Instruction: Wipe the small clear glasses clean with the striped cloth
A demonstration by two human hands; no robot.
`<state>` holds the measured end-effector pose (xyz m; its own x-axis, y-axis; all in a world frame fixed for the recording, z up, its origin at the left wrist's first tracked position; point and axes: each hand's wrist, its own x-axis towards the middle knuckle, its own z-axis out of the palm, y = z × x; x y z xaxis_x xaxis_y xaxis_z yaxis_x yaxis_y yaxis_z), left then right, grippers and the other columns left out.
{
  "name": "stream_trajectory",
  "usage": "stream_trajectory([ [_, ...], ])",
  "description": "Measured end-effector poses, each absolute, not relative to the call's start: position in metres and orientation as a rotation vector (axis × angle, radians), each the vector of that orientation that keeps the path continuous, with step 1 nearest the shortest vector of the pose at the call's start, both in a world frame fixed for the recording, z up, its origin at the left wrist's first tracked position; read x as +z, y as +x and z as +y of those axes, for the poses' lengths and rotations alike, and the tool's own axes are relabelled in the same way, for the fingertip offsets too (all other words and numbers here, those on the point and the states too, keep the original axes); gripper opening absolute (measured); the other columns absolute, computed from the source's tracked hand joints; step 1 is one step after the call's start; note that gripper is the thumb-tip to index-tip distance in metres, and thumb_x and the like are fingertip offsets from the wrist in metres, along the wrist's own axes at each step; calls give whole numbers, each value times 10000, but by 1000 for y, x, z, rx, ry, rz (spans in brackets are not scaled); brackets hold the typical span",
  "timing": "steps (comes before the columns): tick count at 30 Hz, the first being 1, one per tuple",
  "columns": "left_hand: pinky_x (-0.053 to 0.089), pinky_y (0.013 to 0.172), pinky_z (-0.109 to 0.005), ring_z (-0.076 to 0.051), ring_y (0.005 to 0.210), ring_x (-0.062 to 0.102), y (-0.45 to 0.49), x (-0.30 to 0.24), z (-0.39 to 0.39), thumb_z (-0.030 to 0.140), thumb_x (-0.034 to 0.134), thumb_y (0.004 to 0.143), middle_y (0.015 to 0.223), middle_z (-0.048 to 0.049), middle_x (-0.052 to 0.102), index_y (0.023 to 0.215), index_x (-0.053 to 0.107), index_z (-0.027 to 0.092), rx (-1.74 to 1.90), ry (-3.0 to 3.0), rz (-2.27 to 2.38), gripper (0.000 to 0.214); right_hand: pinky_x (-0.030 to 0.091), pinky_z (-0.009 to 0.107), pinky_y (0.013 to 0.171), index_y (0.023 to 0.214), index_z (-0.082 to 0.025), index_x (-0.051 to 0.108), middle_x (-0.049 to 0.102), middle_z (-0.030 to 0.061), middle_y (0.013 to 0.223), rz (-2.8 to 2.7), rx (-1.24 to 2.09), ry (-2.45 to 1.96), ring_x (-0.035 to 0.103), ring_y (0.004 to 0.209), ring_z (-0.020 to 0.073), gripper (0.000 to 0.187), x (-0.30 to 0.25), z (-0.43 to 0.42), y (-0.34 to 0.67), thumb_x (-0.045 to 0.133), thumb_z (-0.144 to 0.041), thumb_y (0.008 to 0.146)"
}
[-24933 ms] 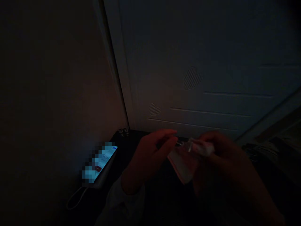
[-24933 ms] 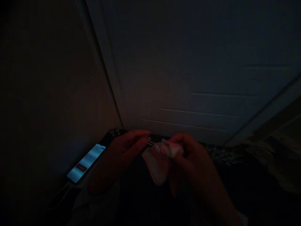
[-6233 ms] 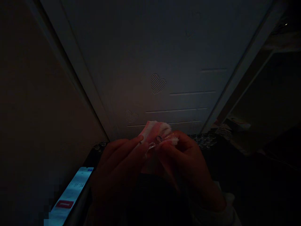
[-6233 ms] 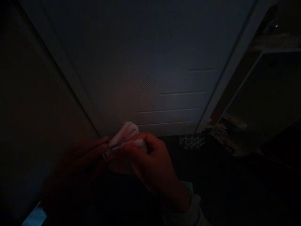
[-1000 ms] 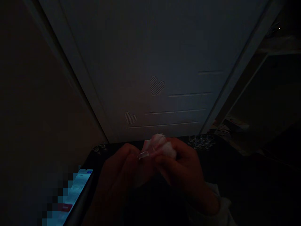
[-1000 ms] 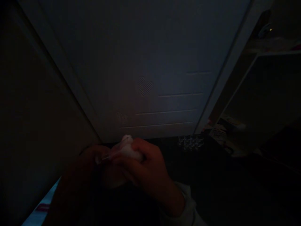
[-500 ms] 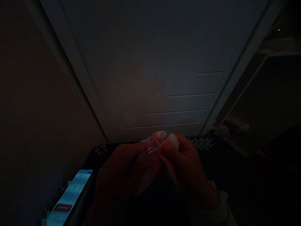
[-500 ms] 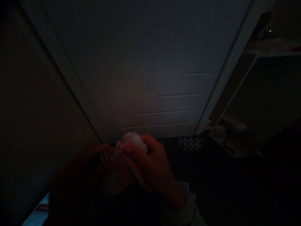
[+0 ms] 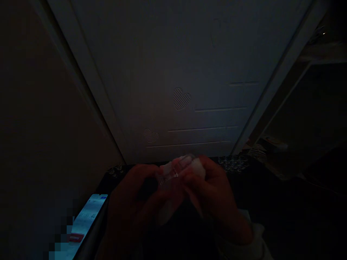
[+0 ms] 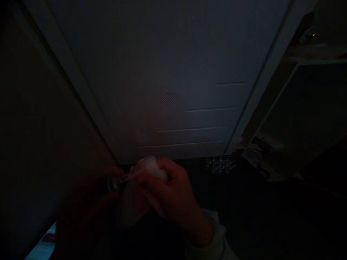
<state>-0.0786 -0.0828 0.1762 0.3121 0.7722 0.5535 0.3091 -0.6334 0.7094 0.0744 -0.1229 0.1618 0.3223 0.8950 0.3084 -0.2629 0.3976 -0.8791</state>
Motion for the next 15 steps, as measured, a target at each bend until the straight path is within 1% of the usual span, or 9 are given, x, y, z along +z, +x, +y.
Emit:
stream_trajectory([
  [3, 500, 572, -253, -162, 619, 624, -82, 179, -83, 418, 652, 784, 693, 18, 684, 765, 703, 239, 1210, 2046, 862, 187, 478, 248, 517, 647, -233, 659, 663, -23, 639, -959, 853, -837, 579, 542, 132, 119, 159, -124, 75, 771, -265, 670],
  [6, 463, 515, -209, -134, 587, 603, -84, 179, -84, 449, 627, 828, 669, 35, 661, 765, 684, 240, 1088, 1985, 827, 225, 462, 236, 503, 633, -225, 664, 661, -30, 626, -970, 822, -847, 557, 518, 117, 133, 157, -125, 75, 788, -259, 664],
  [10, 443, 501, -186, -117, 572, 580, -86, 178, -84, 493, 596, 862, 652, 49, 639, 738, 648, 244, 1004, 1938, 761, 283, 458, 238, 516, 660, -232, 694, 685, -27, 656, -1007, 823, -832, 569, 533, 118, 96, 157, -125, 76, 785, -247, 687],
  [15, 436, 487, -185, -111, 556, 578, -85, 179, -81, 463, 571, 882, 622, 57, 631, 716, 640, 242, 999, 1928, 744, 284, 463, 244, 524, 688, -237, 717, 700, -23, 675, -1072, 776, -844, 589, 557, 129, 55, 157, -125, 79, 762, -237, 719],
])
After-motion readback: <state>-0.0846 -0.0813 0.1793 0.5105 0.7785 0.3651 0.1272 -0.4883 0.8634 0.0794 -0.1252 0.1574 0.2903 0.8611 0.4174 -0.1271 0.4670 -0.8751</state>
